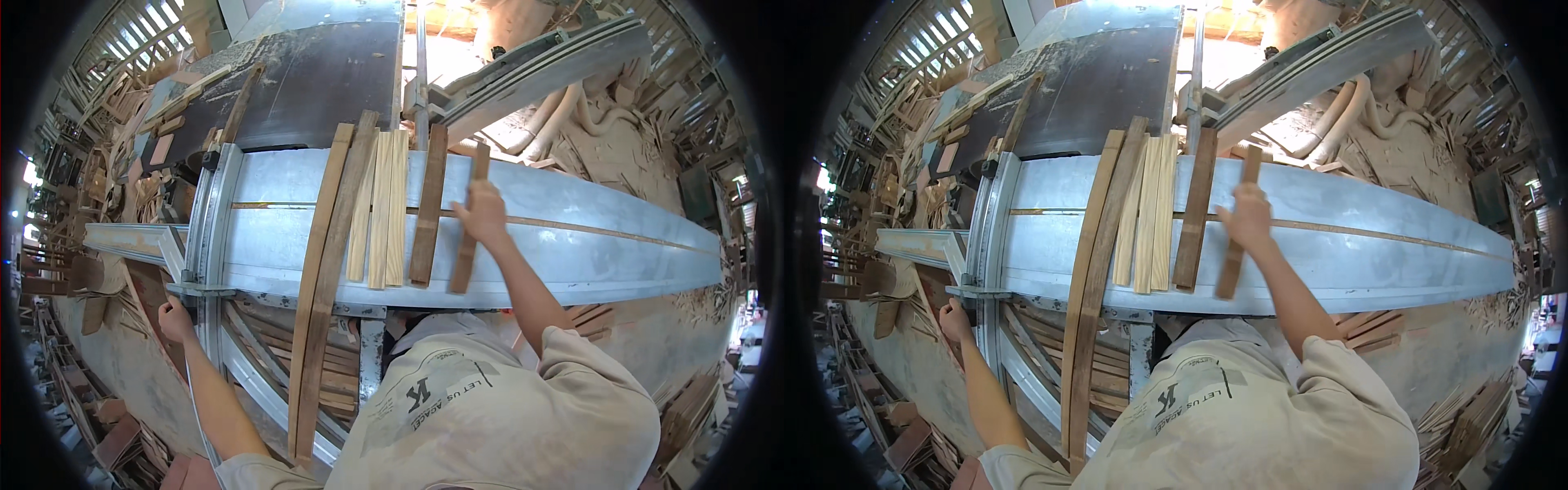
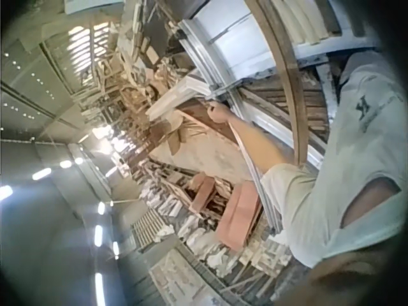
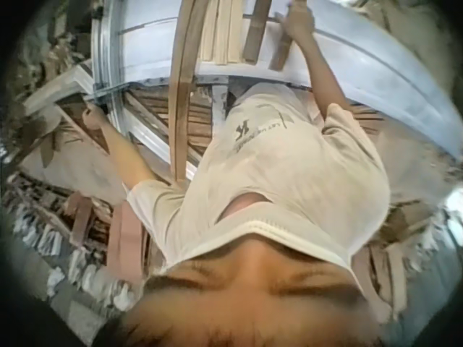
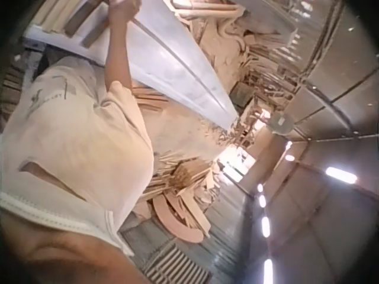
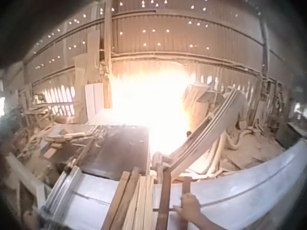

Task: The person cuts wooden strips using a sliding table saw, collects additional wooden planks from a pile on the floor, and cuts the collected planks on the saw table.

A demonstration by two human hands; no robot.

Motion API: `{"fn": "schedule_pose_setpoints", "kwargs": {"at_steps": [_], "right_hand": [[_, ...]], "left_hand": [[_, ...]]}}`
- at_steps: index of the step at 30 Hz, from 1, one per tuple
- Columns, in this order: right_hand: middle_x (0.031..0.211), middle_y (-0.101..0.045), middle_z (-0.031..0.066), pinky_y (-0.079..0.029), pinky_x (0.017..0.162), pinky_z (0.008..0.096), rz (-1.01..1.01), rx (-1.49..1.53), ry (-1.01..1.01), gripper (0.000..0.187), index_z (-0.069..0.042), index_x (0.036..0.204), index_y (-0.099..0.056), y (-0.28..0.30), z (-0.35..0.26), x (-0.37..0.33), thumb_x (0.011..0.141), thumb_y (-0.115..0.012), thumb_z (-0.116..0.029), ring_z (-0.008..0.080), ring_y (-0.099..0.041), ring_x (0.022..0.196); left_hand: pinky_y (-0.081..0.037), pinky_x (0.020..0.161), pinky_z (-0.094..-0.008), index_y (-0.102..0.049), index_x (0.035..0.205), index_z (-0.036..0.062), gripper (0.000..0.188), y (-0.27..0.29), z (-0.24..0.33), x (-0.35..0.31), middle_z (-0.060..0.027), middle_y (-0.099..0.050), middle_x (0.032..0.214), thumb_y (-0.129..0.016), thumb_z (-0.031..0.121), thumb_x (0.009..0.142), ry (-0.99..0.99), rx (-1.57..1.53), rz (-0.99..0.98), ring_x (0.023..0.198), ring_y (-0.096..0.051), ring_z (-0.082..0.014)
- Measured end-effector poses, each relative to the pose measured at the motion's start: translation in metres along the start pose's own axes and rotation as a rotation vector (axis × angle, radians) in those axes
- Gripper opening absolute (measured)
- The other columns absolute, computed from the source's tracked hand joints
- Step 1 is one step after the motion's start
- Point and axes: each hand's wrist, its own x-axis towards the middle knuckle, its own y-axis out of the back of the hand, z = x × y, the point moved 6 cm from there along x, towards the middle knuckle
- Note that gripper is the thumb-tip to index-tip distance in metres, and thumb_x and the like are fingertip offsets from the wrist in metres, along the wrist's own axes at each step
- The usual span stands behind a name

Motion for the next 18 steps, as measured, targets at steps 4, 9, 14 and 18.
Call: {"fn": "schedule_pose_setpoints", "kwargs": {"at_steps": [4,9,14,18], "right_hand": [[0.135,-0.047,0.0203,-0.03,0.105,0.0519,0.056,0.02,0.265,0.058,-0.004,0.119,-0.057,-0.033,-0.066,0.01,0.074,-0.073,-0.036,0.0353,-0.039,0.13],[0.142,-0.038,0.0209,-0.022,0.11,0.0559,0.081,-0.006,0.161,0.061,-0.007,0.133,-0.05,-0.042,-0.026,-0.007,0.078,-0.062,-0.031,0.0347,-0.031,0.137],[0.142,-0.037,0.0222,-0.024,0.107,0.0605,0.0,-0.049,-0.016,0.057,-0.004,0.131,-0.051,-0.027,0.026,-0.034,0.079,-0.059,-0.026,0.0363,-0.032,0.135],[0.144,-0.036,0.0218,-0.026,0.108,0.0558,-0.004,-0.022,0.049,0.057,-0.002,0.129,-0.051,-0.036,-0.002,-0.016,0.08,-0.061,-0.028,0.0359,-0.032,0.136]], "left_hand": [[-0.051,0.076,-0.0463,-0.071,0.089,0.0094,0.039,-0.004,-0.001,-0.001,-0.0139,-0.071,0.092,-0.057,0.045,0.082,-0.008,0.017,-0.002,0.085,-0.066,-0.0363],[-0.051,0.076,-0.047,-0.071,0.089,0.0099,0.039,-0.002,-0.004,0.0,-0.0136,-0.071,0.091,-0.057,0.045,0.081,-0.032,-0.001,0.027,0.085,-0.066,-0.0363],[-0.05,0.075,-0.0471,-0.071,0.086,0.0116,0.036,0.003,-0.005,-0.002,-0.0136,-0.071,0.088,-0.057,0.044,0.08,0.011,0.001,0.055,0.084,-0.066,-0.0363],[-0.05,0.075,-0.0471,-0.071,0.085,0.0117,0.035,0.004,0.001,-0.004,-0.0131,-0.071,0.087,-0.058,0.044,0.08,0.009,0.008,0.069,0.083,-0.066,-0.0364]]}}
